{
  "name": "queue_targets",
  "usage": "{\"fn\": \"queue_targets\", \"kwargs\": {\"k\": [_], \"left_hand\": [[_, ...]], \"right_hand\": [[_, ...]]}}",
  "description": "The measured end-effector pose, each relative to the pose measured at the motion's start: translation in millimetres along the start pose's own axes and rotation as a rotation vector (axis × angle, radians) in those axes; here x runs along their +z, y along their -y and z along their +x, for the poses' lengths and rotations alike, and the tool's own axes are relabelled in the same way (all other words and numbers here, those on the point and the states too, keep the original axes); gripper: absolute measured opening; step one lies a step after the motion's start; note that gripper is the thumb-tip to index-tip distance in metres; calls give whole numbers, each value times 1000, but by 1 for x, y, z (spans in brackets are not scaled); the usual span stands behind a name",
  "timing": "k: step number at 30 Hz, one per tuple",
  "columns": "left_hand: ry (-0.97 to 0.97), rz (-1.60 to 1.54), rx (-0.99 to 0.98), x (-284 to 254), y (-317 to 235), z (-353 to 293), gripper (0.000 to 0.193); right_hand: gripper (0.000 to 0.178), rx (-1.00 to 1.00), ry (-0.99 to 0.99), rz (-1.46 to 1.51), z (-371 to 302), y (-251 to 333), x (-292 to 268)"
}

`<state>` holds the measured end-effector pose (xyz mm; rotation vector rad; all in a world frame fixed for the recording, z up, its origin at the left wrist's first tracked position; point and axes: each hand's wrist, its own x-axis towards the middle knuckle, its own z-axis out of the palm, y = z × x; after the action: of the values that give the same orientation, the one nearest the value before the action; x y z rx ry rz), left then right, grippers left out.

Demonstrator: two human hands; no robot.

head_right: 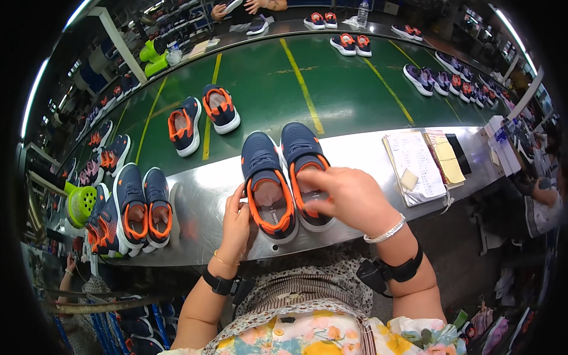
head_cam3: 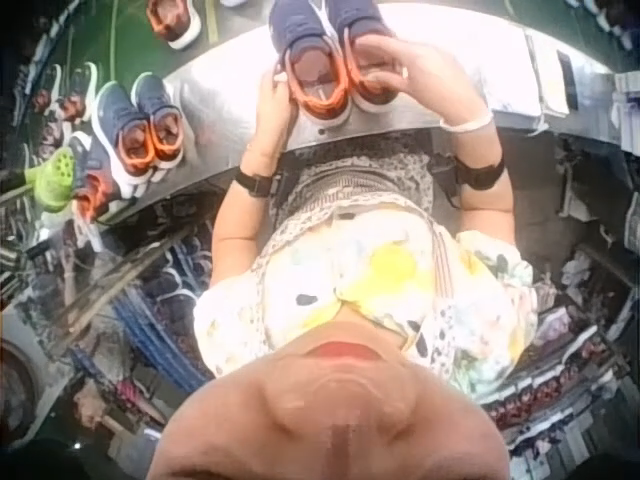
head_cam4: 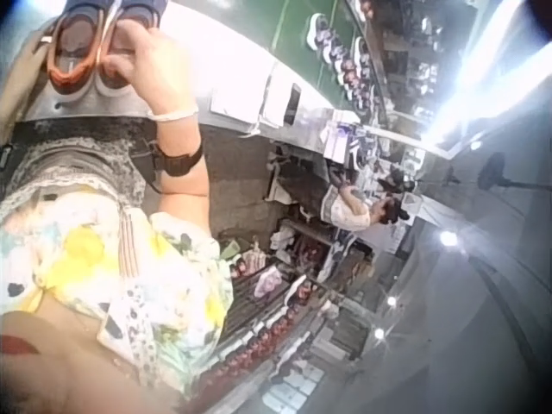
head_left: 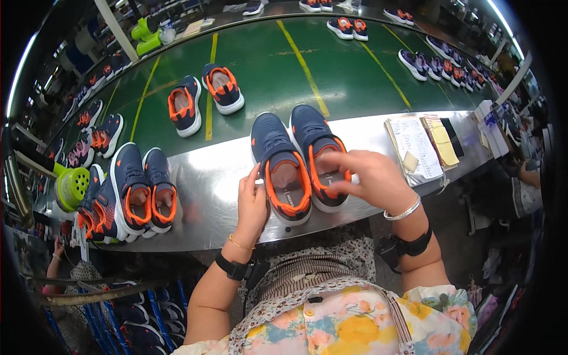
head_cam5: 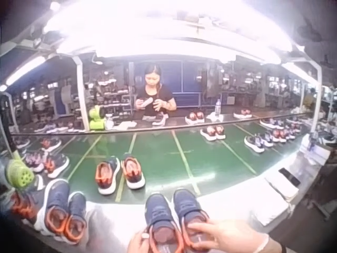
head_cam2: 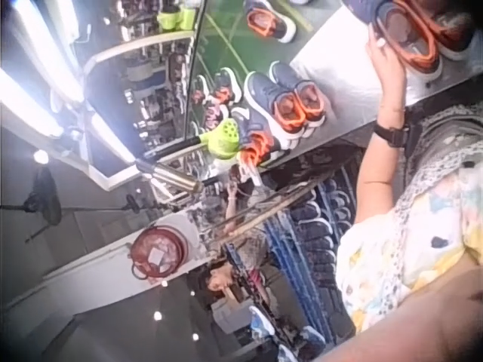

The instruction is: Checking manufactured shoes for defects and quality standards on a production line.

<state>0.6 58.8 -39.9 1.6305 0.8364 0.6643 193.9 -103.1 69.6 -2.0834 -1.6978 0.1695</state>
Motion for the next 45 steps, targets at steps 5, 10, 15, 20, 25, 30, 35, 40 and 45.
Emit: {"fn": "queue_targets", "kwargs": {"k": [5, 10, 15, 20, 25, 30, 35, 40, 45], "left_hand": [[51, -42, -2, 1, -13, -9, 45], [81, -433, -203, -27, -10, -19, 36], [41, -298, -107, -50, 3, -29, 21], [-5, 87, 89, -62, 8, -44, 14], [-93, 336, 214, -61, 17, -55, 11], [-130, 420, 208, -51, 19, -57, 10], [-80, 513, 235, -46, 4, -58, 13], [-75, 559, 239, -47, -5, -58, 16], [-66, 572, 277, -50, -4, -55, 16]], "right_hand": [[55, -134, 325, -316, 13, 27, 38], [52, -29, 86, -4, -3, -13, 36], [90, 201, -504, 1606, -18, -47, 31], [95, 194, -799, 1772, -28, -63, 31], [95, 207, -776, 1857, -35, -76, 38], [94, 259, -632, 1640, -37, -86, 19], [62, -20, -141, 478, -11, -98, -19], [56, -1, -21, -203, 56, -171, -55], [54, 274, -357, -579, 69, -257, -124]]}}
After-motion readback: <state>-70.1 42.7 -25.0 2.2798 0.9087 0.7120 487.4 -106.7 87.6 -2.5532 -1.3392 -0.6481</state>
